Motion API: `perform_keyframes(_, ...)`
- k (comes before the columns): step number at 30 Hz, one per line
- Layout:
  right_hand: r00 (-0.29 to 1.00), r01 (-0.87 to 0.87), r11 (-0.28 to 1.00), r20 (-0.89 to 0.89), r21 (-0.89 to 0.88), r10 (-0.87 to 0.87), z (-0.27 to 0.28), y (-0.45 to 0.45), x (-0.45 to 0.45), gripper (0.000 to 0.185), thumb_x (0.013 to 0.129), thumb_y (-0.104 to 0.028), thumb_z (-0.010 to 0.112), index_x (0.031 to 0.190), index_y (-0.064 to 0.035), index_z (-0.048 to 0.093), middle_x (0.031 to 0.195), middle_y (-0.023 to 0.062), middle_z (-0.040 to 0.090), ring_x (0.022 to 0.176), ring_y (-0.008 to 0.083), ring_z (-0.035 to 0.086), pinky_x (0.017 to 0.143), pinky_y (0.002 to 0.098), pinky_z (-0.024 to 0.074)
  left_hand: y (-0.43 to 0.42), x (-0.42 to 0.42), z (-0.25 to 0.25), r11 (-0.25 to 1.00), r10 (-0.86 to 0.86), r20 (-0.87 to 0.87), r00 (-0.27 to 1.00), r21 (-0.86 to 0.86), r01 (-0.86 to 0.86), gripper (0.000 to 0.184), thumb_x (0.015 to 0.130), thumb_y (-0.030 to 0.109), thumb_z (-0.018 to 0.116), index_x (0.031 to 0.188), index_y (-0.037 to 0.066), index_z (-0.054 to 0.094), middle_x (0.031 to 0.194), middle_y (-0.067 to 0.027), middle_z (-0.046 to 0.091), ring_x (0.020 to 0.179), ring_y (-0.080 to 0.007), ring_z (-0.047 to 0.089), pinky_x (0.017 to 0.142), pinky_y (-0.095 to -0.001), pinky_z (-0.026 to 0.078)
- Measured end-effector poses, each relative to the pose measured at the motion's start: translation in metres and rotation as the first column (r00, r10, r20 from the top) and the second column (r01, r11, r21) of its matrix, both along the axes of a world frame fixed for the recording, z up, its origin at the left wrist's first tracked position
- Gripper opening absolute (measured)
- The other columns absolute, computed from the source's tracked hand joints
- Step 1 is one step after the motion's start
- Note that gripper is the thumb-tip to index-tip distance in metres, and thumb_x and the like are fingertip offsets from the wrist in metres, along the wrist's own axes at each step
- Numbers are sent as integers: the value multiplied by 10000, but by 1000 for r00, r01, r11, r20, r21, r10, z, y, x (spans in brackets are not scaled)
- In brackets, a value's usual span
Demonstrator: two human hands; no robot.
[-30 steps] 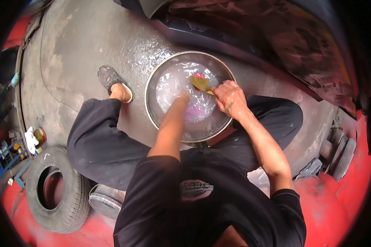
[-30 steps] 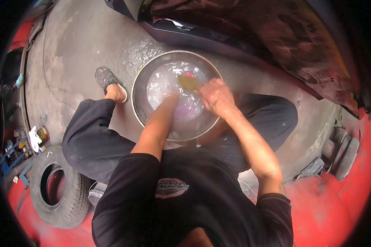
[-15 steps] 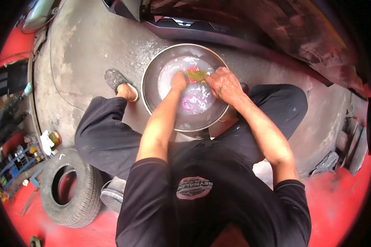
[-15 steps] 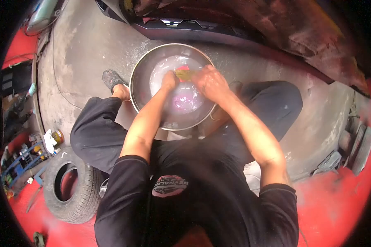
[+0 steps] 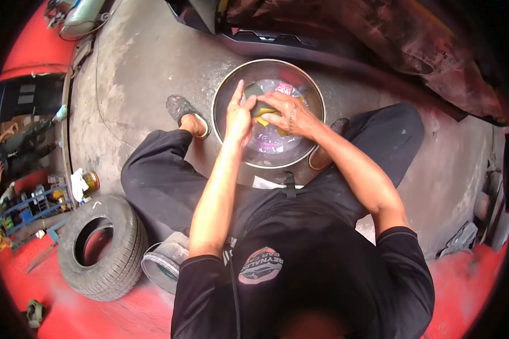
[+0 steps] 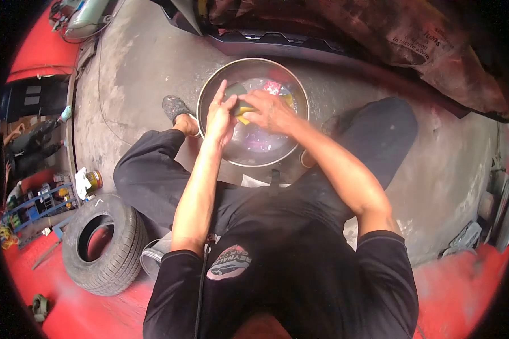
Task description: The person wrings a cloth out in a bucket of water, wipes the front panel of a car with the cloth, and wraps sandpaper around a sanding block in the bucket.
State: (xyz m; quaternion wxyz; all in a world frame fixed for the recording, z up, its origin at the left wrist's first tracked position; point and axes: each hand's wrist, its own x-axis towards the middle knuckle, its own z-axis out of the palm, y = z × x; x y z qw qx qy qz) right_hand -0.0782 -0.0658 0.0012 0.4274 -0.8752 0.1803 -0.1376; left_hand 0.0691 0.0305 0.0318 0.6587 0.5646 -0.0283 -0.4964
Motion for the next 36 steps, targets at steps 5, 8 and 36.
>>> perform_keyframes(5,971,202,897,41,393,-236,7,3,13,321,983,-219,619,1213,1,664,929,142,741,881,216,708,790,356,538,26,5,-13,993,-54,119,991,-100,66,833,1012,46,638,1675,184,154,1138,-86,635,992,-176,671,810,-349,600)
perform_keyframes(8,937,207,790,116,578,-330,-6,-8,17,305,993,-200,616,1186,33,646,941,108,729,902,143,683,786,313,529,30,7,-8,991,-29,113,993,-126,44,850,1013,29,616,1678,168,105,1245,-130,652,1047,-182,682,827,-344,603)
perform_keyframes(36,975,113,992,198,-58,-99,6,10,27,264,940,-186,698,1156,-38,665,1166,185,702,1034,395,691,885,449,555,22,-3,-35,996,83,106,991,-54,-78,112,1033,197,662,1049,87,666,998,-33,681,884,-108,650,666,-258,565)
